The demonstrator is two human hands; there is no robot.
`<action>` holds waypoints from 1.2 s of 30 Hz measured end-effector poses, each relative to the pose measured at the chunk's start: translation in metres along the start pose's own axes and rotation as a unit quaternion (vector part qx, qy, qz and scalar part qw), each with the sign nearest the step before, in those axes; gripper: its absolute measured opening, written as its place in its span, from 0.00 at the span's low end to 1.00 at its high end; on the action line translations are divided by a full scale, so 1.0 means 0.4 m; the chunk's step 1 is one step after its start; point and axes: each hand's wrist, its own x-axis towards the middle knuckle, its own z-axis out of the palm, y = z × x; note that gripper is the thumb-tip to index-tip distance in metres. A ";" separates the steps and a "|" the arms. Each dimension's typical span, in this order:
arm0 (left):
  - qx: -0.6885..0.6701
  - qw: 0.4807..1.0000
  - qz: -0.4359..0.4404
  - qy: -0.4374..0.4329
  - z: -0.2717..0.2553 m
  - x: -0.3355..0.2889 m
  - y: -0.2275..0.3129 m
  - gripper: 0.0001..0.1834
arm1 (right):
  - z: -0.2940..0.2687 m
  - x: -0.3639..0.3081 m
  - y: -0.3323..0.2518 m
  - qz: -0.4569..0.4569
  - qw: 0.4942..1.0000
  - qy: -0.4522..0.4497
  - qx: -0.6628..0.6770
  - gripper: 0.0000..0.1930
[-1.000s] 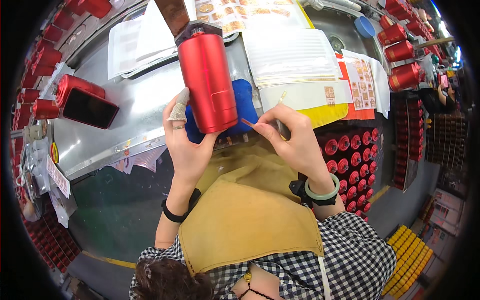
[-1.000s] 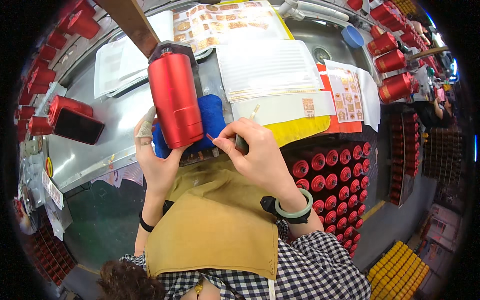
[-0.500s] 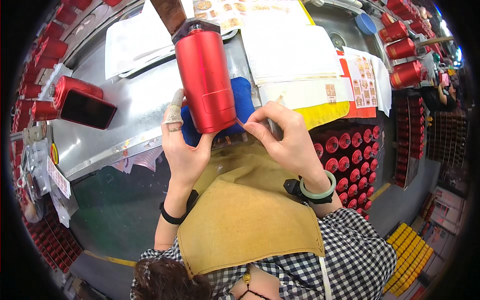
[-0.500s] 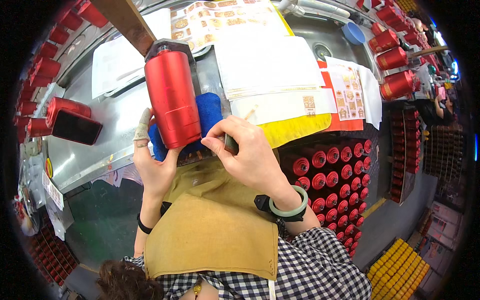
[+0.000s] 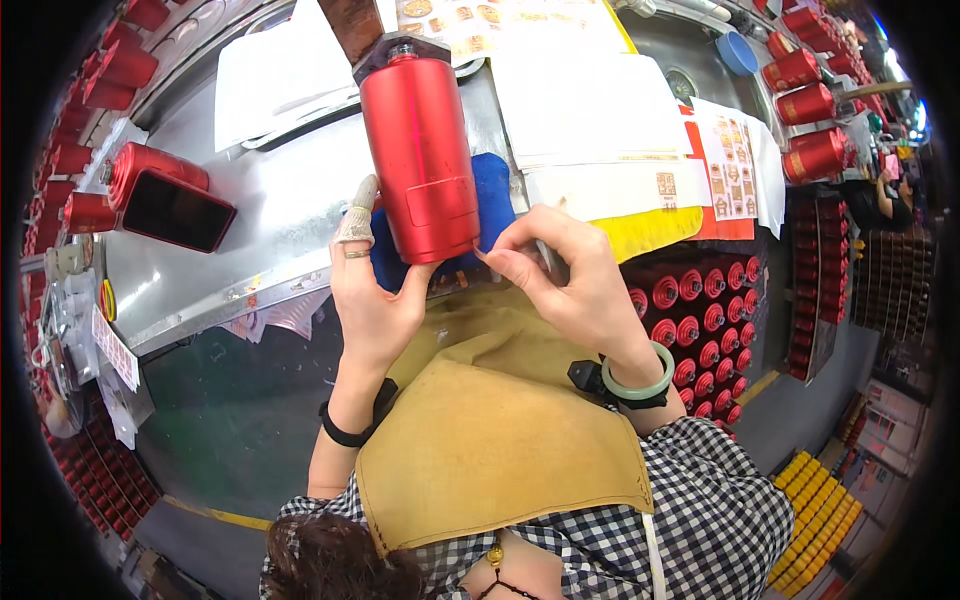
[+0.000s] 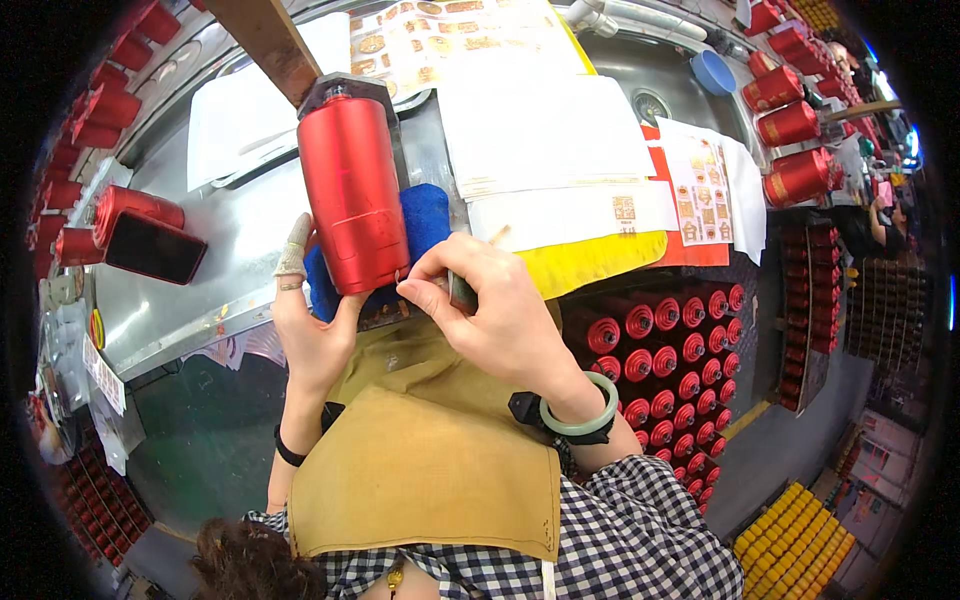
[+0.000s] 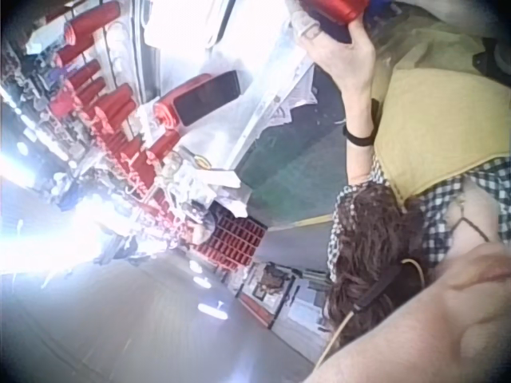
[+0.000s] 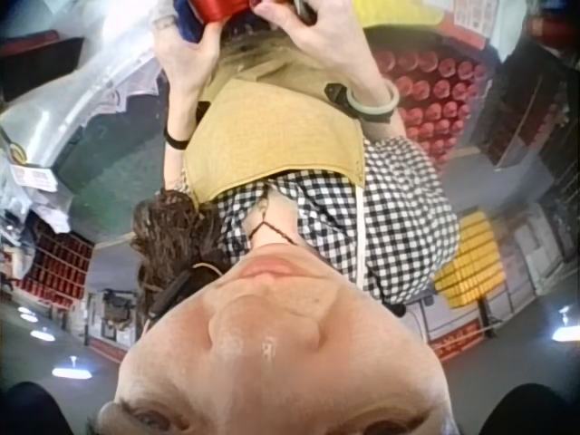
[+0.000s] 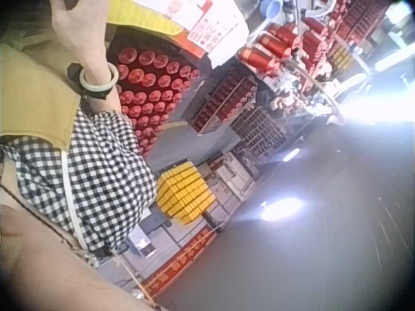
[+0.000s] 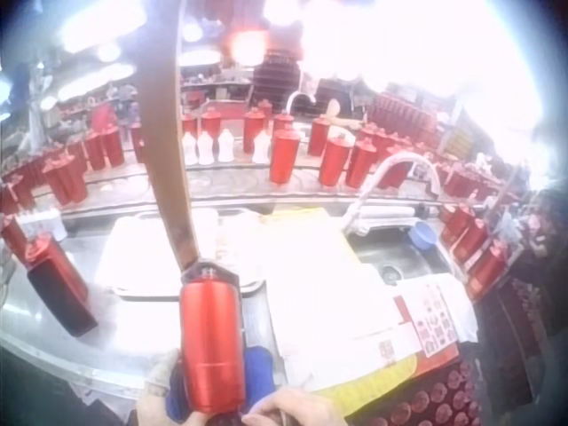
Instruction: Applying labels and cleaning the exterior of red cylindrical canisters at a factory workstation.
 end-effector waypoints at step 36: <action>-0.273 0.951 -0.136 -0.052 0.003 -0.008 0.018 0.47 | 0.043 0.034 0.020 0.057 0.998 -0.019 0.030 0.09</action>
